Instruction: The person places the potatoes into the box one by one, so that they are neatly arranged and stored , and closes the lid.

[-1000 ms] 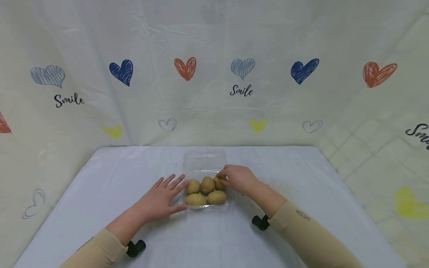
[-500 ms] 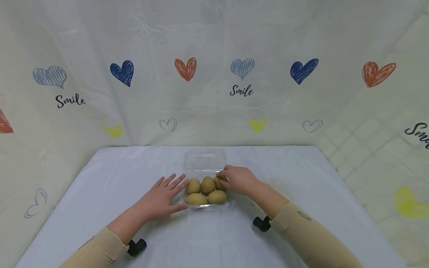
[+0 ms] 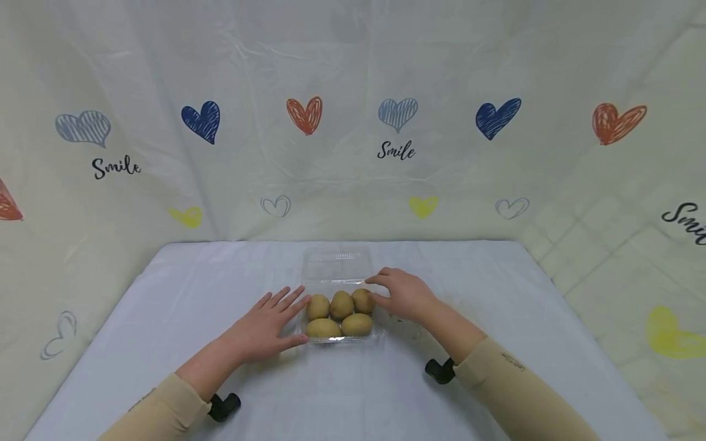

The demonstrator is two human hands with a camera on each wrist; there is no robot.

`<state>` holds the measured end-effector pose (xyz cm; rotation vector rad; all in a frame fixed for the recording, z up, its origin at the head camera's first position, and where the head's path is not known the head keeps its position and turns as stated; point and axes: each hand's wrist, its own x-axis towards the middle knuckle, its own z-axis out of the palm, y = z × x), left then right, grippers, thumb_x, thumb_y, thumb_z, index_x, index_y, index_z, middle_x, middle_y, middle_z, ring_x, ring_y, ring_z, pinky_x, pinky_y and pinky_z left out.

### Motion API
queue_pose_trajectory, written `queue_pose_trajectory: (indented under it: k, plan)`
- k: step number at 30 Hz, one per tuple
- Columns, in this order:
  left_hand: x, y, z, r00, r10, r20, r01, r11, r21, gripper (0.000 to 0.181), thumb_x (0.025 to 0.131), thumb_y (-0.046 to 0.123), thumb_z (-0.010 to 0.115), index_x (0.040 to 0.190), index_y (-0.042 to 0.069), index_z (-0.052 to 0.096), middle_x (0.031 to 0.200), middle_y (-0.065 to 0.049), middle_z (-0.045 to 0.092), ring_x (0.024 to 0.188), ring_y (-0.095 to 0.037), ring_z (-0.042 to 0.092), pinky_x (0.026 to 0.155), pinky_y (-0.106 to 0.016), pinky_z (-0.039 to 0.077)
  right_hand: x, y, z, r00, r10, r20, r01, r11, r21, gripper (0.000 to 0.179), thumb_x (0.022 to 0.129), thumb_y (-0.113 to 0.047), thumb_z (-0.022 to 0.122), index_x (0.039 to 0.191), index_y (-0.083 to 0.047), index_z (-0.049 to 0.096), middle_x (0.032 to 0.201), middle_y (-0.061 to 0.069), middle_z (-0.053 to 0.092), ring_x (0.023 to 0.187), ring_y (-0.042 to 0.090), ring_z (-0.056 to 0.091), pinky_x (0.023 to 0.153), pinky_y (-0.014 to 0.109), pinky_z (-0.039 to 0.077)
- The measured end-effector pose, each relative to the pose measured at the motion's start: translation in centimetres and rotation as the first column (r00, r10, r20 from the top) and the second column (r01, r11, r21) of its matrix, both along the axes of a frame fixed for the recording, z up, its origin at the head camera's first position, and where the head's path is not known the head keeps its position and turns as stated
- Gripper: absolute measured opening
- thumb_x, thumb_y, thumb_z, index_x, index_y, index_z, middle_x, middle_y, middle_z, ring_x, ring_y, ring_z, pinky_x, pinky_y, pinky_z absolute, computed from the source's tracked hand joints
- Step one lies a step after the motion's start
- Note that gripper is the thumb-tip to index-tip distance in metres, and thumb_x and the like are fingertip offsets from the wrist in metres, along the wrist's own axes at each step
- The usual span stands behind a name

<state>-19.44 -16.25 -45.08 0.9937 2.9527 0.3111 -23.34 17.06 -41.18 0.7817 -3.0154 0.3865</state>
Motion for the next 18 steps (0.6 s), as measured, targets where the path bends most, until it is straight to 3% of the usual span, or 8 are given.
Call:
queue_pose_trajectory:
  k: [6,18]
  plan:
    - [-0.3,-0.2,0.2,0.999,0.033,0.039,-0.033,0.999,0.009,0.083,0.096,0.067,0.044,0.159,0.018,0.024,0.165,-0.003,0.018,0.150,-0.035,0.018,0.117,-0.058,0.017,-0.3,1.1,-0.4,0.996,-0.059,0.059,0.061,0.998,-0.030,0.046,0.095,-0.039,0.064,0.134,-0.015,0.063,0.127,0.006,0.061,0.121,0.027,0.056,0.099,0.047,0.047]
    - [-1.4,0.0,0.6,0.992,0.078,0.102,-0.082,0.996,0.032,0.086,0.097,0.064,0.045,0.159,0.009,0.020,0.165,-0.008,0.016,0.149,-0.036,0.017,0.117,-0.059,0.017,-1.4,2.1,-1.3,0.968,-0.138,0.208,0.152,0.987,-0.056,0.062,0.094,-0.055,0.061,0.140,-0.013,0.057,0.127,0.006,0.061,0.121,0.027,0.056,0.100,0.047,0.046]
